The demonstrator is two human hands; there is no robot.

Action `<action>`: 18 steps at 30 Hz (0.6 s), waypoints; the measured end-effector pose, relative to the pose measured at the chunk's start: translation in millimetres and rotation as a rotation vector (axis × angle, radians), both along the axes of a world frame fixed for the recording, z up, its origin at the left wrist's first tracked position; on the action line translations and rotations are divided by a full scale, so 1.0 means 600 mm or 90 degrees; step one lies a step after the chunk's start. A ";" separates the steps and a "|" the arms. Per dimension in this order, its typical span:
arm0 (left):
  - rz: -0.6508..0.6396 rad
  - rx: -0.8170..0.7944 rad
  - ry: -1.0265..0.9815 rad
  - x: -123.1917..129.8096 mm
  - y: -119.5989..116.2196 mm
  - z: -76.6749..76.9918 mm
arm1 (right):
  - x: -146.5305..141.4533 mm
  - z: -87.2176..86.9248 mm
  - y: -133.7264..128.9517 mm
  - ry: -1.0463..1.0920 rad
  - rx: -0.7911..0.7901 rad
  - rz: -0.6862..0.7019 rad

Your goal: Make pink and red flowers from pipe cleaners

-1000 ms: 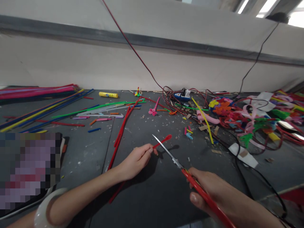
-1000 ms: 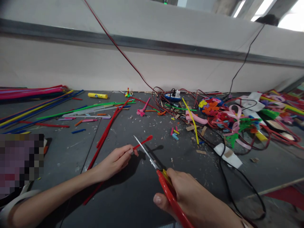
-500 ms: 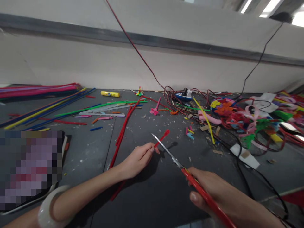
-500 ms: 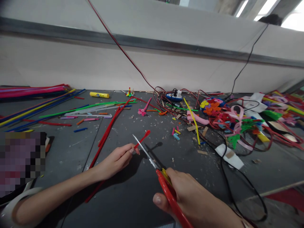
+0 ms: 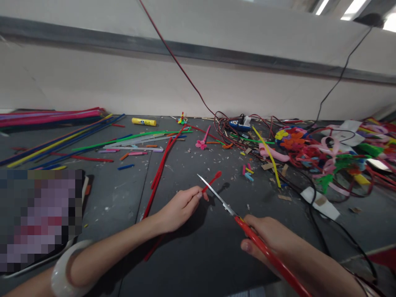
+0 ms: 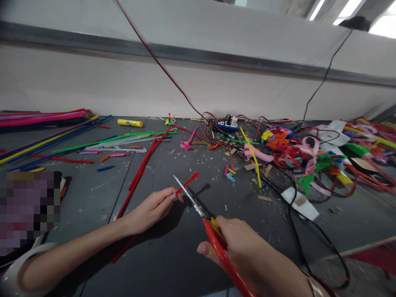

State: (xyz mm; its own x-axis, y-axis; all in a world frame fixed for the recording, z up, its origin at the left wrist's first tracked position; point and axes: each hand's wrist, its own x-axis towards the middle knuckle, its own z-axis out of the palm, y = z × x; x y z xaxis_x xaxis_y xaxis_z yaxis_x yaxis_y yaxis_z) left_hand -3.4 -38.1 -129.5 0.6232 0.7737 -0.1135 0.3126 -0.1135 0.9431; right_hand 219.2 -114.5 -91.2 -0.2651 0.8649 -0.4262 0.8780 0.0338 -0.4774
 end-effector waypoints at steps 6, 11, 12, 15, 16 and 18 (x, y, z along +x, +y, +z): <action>0.017 -0.012 -0.012 0.001 -0.003 0.000 | -0.004 -0.009 0.010 0.056 -0.055 -0.059; 0.018 -0.001 0.000 0.000 -0.001 -0.002 | -0.017 -0.006 0.021 0.078 -0.060 -0.114; 0.020 0.003 0.003 0.000 0.000 -0.003 | -0.018 -0.003 0.023 0.075 -0.056 -0.112; 0.020 0.014 0.011 0.000 0.002 -0.004 | -0.007 0.008 0.024 0.062 -0.024 -0.097; 0.018 0.020 0.014 0.000 0.002 -0.003 | 0.003 0.012 0.023 0.051 -0.006 -0.099; 0.013 0.048 0.026 -0.001 0.002 -0.002 | 0.032 0.018 0.020 0.002 0.051 -0.128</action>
State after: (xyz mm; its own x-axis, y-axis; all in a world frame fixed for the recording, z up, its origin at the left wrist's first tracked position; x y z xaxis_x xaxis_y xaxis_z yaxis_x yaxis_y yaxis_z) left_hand -4.1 -36.6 -130.6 0.6029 0.7939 -0.0792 0.3533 -0.1767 0.9187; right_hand 238.4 -102.4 -80.5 -0.0855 0.9313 -0.3541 0.8698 -0.1036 -0.4825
